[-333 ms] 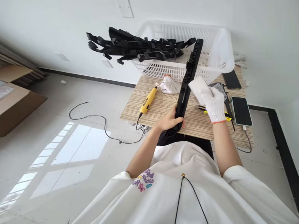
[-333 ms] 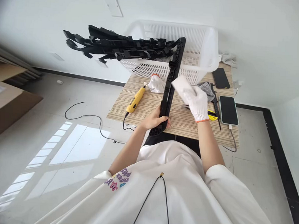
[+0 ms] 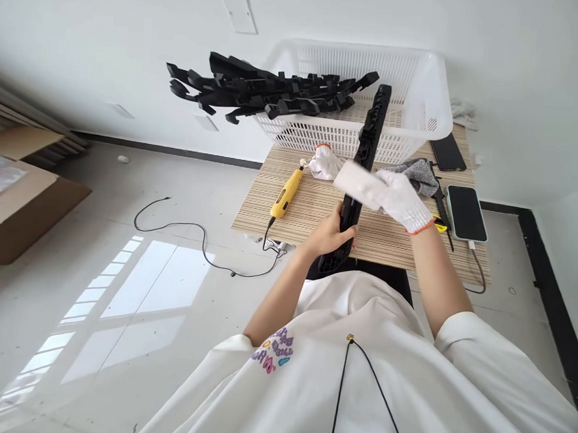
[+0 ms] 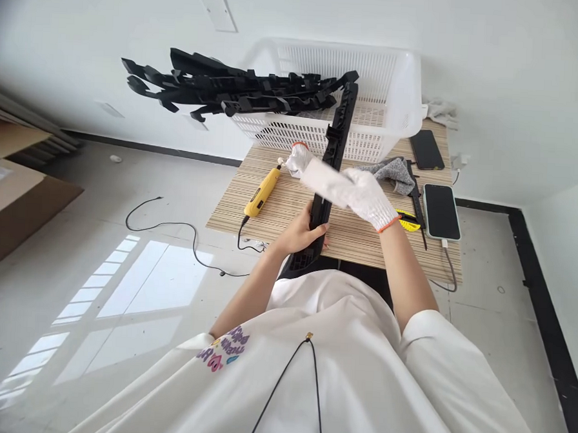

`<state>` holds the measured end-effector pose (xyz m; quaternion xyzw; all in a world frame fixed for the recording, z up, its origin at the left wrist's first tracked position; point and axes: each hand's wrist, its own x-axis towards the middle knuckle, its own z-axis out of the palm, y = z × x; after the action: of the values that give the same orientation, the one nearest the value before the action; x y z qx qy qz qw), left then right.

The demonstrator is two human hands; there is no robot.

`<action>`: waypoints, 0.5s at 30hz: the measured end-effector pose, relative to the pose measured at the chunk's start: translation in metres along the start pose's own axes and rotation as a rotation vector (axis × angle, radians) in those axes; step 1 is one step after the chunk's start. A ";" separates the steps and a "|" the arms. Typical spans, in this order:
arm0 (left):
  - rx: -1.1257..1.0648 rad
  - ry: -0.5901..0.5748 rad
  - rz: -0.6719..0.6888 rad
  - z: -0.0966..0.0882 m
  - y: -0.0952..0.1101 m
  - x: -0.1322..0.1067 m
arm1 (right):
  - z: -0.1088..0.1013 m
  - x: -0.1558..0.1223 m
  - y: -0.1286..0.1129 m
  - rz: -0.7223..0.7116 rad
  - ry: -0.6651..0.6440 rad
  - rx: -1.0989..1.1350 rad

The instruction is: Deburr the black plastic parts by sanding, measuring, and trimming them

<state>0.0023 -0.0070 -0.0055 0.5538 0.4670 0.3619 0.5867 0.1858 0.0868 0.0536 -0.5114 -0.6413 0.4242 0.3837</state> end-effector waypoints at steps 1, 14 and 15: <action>0.024 0.015 0.002 0.000 0.000 -0.001 | 0.001 0.000 0.000 0.021 -0.016 0.005; -0.103 0.110 0.017 -0.002 -0.001 -0.001 | 0.010 0.002 0.003 0.170 0.088 0.204; -0.140 0.115 0.008 -0.002 -0.001 -0.001 | 0.010 0.003 0.004 0.180 0.073 0.197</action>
<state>-0.0006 -0.0076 -0.0065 0.4917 0.4714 0.4271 0.5946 0.1773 0.0882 0.0466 -0.5416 -0.5337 0.4990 0.4157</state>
